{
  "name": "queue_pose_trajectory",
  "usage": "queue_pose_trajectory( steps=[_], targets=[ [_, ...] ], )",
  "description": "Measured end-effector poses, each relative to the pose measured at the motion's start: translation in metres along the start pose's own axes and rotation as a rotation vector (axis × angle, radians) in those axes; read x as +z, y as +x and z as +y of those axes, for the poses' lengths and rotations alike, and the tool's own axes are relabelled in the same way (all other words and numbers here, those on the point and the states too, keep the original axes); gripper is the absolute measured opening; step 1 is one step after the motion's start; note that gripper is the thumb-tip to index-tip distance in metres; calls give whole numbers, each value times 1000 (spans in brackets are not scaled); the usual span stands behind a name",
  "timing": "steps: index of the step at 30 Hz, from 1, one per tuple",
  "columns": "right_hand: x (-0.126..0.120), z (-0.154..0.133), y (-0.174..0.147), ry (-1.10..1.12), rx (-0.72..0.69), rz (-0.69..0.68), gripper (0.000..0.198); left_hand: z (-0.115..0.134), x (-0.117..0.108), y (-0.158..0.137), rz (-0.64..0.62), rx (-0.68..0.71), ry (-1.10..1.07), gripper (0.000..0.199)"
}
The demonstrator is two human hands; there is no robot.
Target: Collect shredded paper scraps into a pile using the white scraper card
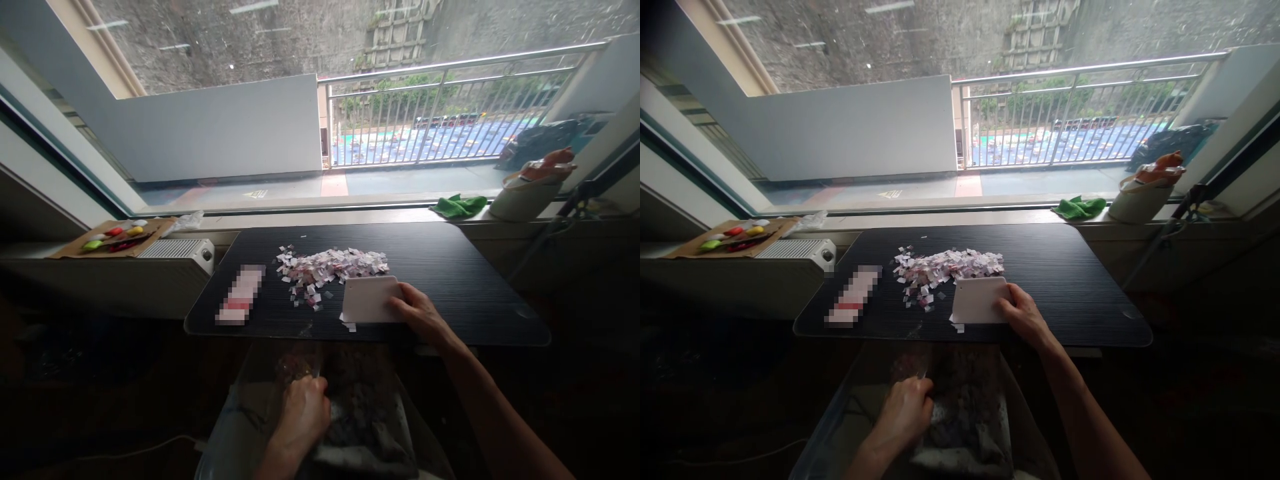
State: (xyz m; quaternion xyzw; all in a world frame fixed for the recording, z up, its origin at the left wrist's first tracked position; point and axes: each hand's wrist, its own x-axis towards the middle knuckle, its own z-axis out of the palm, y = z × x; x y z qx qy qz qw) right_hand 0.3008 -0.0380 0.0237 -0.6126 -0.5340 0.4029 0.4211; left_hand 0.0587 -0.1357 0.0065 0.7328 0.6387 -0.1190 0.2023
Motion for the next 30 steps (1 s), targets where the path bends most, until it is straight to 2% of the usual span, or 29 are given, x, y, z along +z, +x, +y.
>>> queue_pose_trajectory(
  steps=[5, 14, 18, 25, 30],
  targets=[
    [1, 5, 4, 17, 18, 141, 30, -6, -1, 3, -3, -35, 0, 25],
    [3, -5, -7, -115, 10, -49, 14, -5, 2, 5, 9, -17, 0, 26],
    [-2, -6, -14, -77, 17, -124, 15, -6, 3, 5, 3, -29, 1, 26],
    [-10, 0, -17, -62, 21, -48, 18, -4, -1, 4, -20, -20, 10, 27],
    [-11, -2, -22, -68, 70, -117, 19, -6, 3, 5, 2, -20, 8, 25]
  ],
)
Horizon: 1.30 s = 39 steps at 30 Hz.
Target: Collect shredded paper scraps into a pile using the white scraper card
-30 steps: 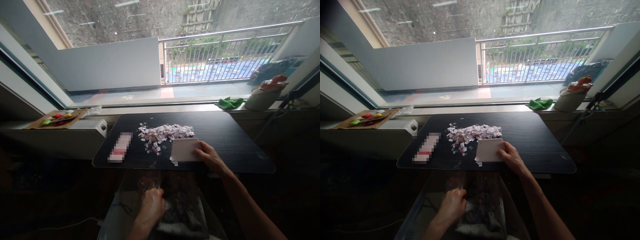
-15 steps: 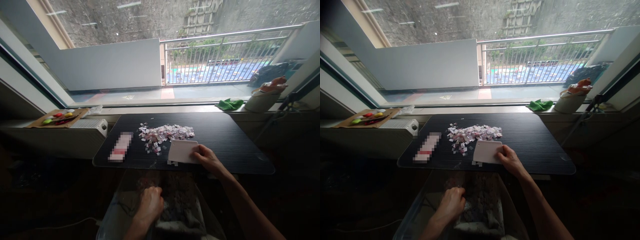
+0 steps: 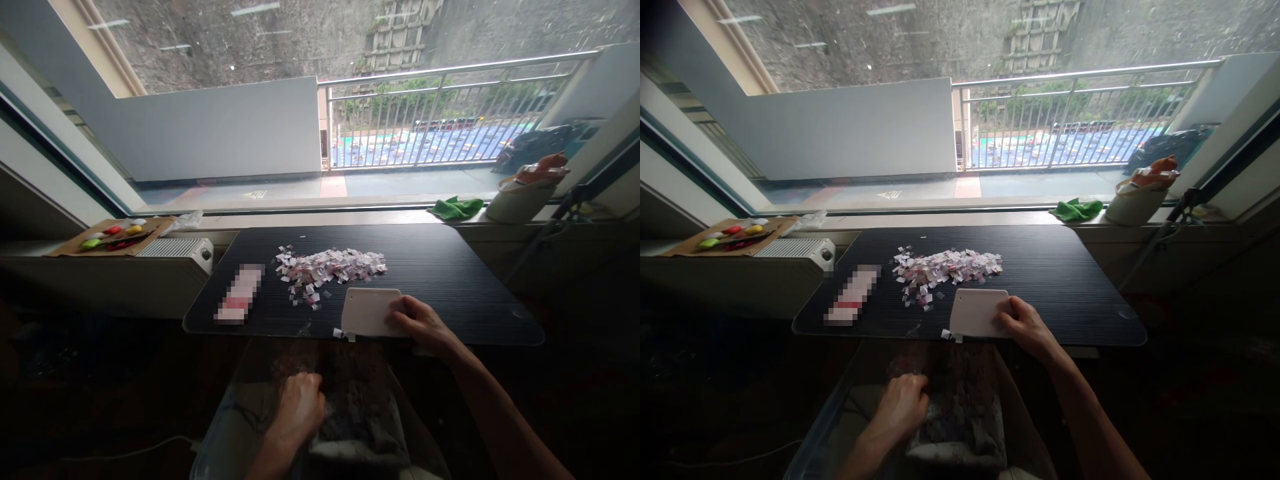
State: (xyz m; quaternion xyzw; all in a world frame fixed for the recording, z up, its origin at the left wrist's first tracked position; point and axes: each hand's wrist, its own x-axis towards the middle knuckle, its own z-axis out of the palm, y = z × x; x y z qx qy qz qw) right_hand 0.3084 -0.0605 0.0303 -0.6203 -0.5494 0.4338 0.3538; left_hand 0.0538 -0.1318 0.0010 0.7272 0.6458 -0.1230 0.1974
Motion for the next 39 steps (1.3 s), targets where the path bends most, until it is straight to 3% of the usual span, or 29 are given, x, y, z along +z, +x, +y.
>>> queue_pose_trajectory(
  steps=[6, 16, 20, 26, 39],
  targets=[
    [-1, 1, -1, 4, -7, -52, 18, 0, 0, -1, -17, -10, 7, 26],
    [9, -5, 3, -12, -40, -16, 18, -1, 3, 1, -2, -2, -10, 26],
    [6, -7, -1, 10, -35, -73, 17, 0, 2, -1, -30, -18, 1, 27],
    [0, -5, -3, -6, 3, 1, 18, 3, -7, -4, -49, 6, 9, 26],
    [-5, 2, -1, 7, -8, -44, 16, 3, -1, 0, -12, 1, -1, 27]
  ],
)
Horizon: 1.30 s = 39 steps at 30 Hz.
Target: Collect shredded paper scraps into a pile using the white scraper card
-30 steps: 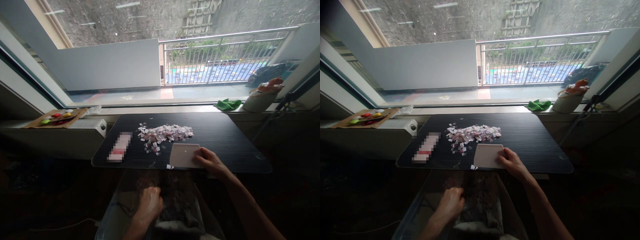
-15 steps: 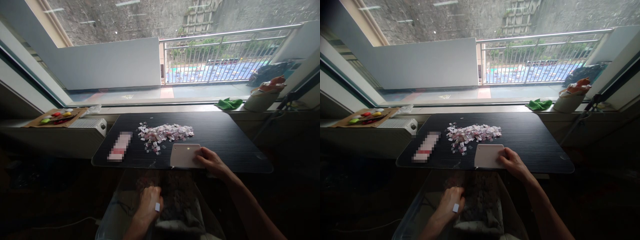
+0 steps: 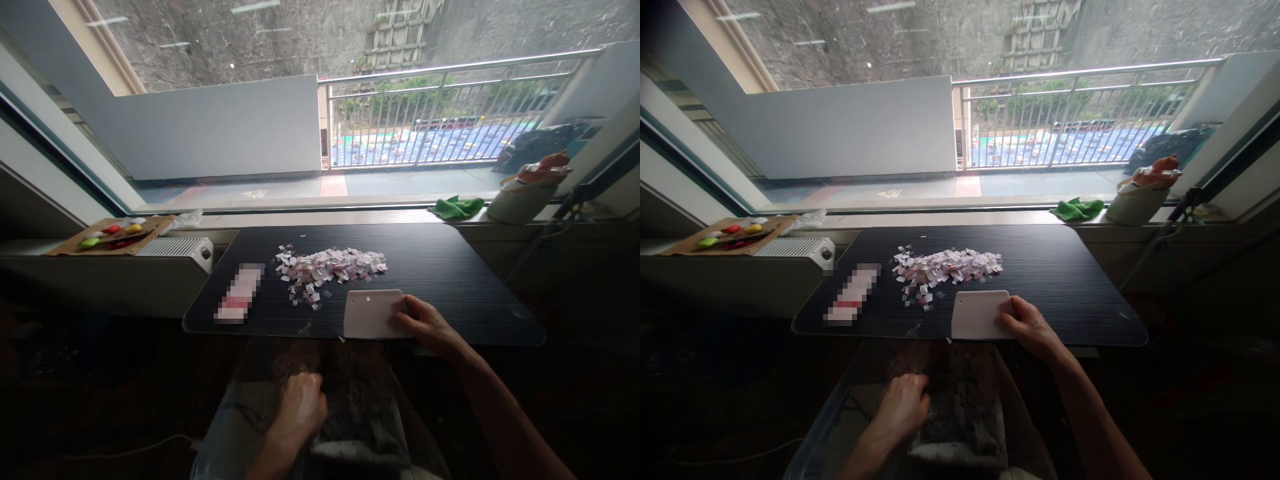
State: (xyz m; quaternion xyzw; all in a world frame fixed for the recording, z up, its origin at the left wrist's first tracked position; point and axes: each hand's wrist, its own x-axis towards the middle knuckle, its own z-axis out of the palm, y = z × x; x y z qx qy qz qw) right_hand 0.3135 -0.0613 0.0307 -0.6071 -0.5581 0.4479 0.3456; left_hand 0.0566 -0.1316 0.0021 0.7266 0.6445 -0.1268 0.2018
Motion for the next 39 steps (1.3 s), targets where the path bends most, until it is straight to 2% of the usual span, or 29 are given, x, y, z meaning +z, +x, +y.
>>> queue_pose_trajectory(
  steps=[5, 11, 19, 23, 28, 35, 39],
  targets=[
    [0, -4, -2, 7, -45, 35, 14, 0, 0, 0, -18, -13, 11, 28],
    [7, -7, -1, 12, -58, -4, 16, 4, -3, -1, -18, 4, 30, 27],
    [35, -17, 15, 49, -104, 153, 17, 23, -8, -3, -71, 80, 35, 30],
    [50, -26, 22, -11, -139, 203, 14, 24, -8, 1, -67, 92, 33, 32],
    [53, -27, 24, -140, -179, 161, 9, 20, -2, 6, -60, 95, 5, 30],
    [57, -27, 28, -99, -176, 234, 16, 21, 1, 9, -53, 98, -9, 31],
    [66, -32, 30, -79, -183, 182, 15, 21, -2, 9, -52, 99, -25, 29]
  ],
)
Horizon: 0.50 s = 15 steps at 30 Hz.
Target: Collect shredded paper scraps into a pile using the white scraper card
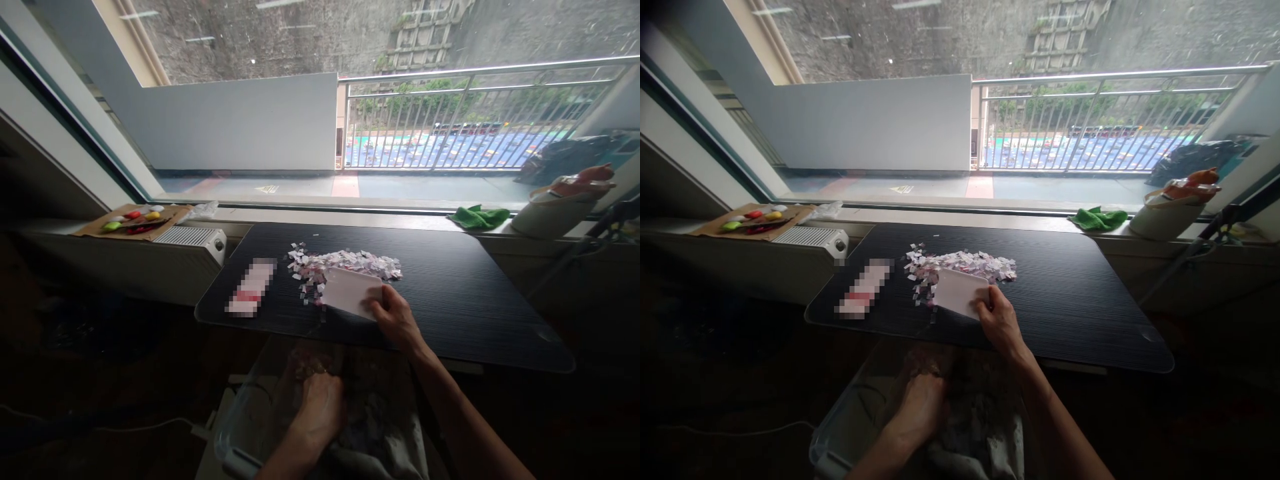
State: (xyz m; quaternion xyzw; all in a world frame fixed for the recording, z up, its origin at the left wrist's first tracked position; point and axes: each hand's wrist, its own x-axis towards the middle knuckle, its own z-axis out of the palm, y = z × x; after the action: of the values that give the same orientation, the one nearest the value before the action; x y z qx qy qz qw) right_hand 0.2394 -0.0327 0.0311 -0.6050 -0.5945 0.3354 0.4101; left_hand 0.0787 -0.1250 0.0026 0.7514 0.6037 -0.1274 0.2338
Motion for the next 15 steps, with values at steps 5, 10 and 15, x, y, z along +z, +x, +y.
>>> queue_pose_trajectory(
  steps=[5, 10, 15],
  targets=[
    [-1, -5, 0, 116, 27, -36, 20, 1, -2, 0, -25, -3, -14, 29],
    [-3, -4, -2, 75, 15, -26, 18, 0, 2, 0, 18, 11, -8, 29],
    [-5, -1, -2, 60, 29, -52, 18, 0, 1, 0, -4, -1, 24, 28]
  ],
)
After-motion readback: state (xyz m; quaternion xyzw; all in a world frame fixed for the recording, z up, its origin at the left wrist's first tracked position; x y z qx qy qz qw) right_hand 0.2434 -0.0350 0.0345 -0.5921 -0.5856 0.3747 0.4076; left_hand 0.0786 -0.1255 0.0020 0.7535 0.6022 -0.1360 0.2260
